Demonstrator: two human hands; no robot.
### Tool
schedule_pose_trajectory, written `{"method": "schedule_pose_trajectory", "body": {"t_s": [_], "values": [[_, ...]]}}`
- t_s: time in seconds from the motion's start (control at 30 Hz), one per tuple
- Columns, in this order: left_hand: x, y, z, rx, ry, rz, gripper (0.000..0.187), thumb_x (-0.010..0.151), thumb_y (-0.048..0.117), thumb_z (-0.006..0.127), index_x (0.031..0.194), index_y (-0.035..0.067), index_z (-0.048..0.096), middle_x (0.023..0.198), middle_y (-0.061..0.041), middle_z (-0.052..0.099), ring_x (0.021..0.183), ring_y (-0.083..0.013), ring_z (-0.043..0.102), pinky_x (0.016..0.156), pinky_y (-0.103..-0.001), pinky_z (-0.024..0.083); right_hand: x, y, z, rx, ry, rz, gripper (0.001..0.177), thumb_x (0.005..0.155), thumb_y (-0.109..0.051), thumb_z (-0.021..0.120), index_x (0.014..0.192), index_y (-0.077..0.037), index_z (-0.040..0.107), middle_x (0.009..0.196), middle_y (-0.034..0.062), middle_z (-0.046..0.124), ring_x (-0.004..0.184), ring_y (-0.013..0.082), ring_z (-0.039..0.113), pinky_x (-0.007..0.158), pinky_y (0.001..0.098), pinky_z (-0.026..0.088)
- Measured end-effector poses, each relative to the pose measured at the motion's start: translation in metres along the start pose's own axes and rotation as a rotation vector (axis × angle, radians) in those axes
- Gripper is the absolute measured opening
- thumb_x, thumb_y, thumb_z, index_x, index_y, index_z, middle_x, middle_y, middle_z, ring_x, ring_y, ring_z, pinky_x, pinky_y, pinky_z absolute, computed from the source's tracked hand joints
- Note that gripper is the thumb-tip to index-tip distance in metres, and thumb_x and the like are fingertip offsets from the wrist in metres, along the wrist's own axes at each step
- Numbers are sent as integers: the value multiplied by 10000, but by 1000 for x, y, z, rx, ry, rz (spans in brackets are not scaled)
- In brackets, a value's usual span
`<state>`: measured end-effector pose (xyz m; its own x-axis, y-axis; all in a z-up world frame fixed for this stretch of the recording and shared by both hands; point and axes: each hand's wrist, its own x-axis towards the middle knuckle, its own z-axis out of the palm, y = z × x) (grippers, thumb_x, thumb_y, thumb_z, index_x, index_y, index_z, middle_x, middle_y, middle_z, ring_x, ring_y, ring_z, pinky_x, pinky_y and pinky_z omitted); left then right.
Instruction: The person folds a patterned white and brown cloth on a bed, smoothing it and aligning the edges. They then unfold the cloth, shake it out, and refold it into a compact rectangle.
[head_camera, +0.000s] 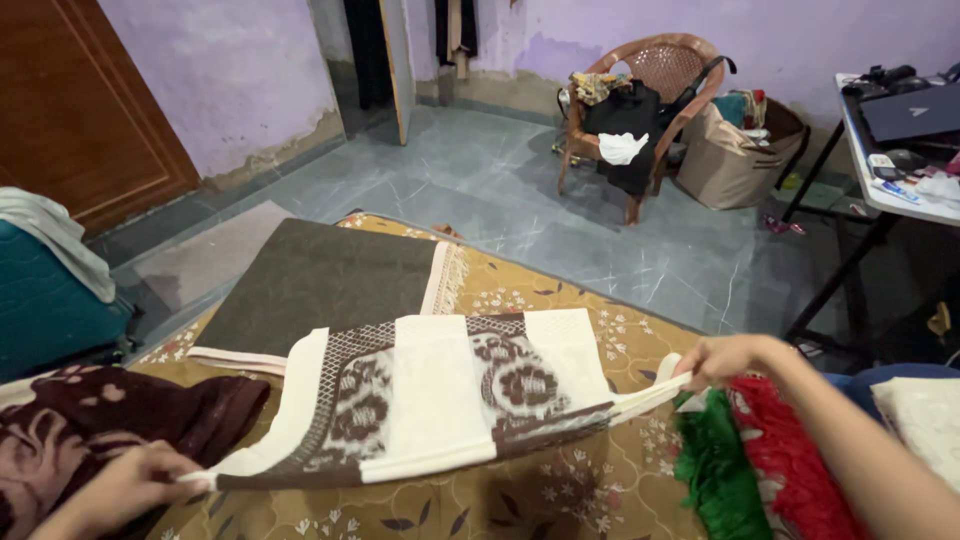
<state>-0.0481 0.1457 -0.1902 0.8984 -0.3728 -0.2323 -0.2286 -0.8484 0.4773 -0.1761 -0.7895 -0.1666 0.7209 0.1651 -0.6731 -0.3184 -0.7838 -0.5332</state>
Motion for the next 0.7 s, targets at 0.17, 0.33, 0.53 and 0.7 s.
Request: {"method": "schedule_pose_trajectory", "body": {"t_s": [0.17,0.33,0.53,0.7], "values": [[35,-23,84,88,51,-235,288,720,374,905,952,204,900,962,-74,741,903,-192,729,851,-335,606,63,13,49,20,8,159,288,889,-221,728,1162,-219,820,888,-58,763,727,52,644,570,230,484],[59,-33,143,56,94,-326,332,712,364,872,988,179,878,995,-123,837,948,-241,780,879,-353,620,121,28,81,-11,29,244,252,880,-243,738,1120,-216,809,837,-42,740,738,101,648,566,282,477],[77,-27,190,286,162,-492,319,812,459,766,1077,290,814,1118,-40,797,1119,-250,744,1041,-402,549,179,45,120,-273,278,81,280,863,-316,703,1078,-168,805,940,84,803,857,233,736,737,365,567],[111,-21,217,307,185,-688,273,912,427,664,1160,360,755,1192,6,781,1205,-249,704,1149,-486,440,211,50,133,-477,335,365,338,918,-439,635,1185,-268,754,1199,80,738,1100,286,676,919,435,521]]}}
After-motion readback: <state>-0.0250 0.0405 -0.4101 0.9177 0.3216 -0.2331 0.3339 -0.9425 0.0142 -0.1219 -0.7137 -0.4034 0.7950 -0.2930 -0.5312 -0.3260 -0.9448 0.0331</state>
